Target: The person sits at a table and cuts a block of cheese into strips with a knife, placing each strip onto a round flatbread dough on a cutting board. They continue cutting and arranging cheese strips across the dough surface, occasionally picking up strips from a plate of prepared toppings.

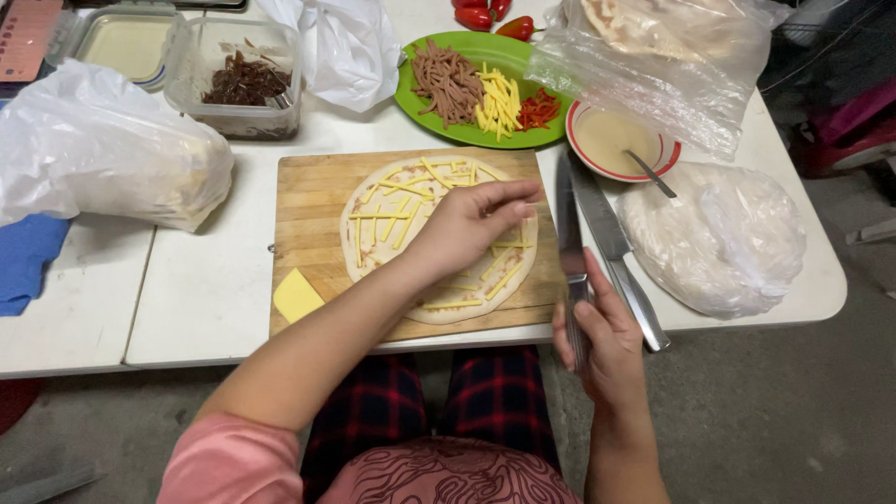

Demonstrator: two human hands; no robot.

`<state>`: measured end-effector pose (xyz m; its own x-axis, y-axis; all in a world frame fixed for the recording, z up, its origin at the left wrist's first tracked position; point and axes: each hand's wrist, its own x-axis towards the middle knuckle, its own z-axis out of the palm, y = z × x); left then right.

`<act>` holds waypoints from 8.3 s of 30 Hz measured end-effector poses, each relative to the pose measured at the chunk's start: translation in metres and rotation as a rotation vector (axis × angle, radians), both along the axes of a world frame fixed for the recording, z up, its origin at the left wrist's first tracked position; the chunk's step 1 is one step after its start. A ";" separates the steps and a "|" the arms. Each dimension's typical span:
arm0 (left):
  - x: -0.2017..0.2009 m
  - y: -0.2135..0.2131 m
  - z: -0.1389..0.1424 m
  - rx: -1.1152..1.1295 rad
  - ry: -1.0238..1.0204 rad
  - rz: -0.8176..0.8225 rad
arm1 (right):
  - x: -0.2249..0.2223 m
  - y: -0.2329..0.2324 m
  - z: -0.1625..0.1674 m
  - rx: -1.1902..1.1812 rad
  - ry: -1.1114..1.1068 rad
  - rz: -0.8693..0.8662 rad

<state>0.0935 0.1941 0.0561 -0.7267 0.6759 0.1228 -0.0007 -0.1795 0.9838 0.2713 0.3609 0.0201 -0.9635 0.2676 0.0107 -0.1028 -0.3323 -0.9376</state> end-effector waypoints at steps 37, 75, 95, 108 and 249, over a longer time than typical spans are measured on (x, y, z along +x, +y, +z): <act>0.008 -0.021 -0.016 -0.517 1.343 -0.095 | 0.017 0.026 0.002 -0.317 0.140 0.064; 0.096 -0.194 -0.051 -0.671 0.788 0.817 | -0.010 -0.164 0.042 1.356 -0.077 0.497; 0.103 -0.189 -0.049 -0.648 0.820 0.797 | -0.012 -0.168 0.044 1.513 -0.351 0.655; 0.097 -0.190 -0.054 -0.633 0.815 0.848 | -0.022 -0.161 0.033 1.312 -0.078 0.478; 0.002 -0.126 0.006 -0.828 0.770 0.195 | -0.029 -0.021 -0.002 -0.419 0.083 0.340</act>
<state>0.0956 0.0676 0.0616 -0.7530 0.6406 0.1504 0.6090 0.5919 0.5279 0.2419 0.3400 0.0184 -0.9969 -0.0611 0.0497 0.0077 -0.7029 -0.7112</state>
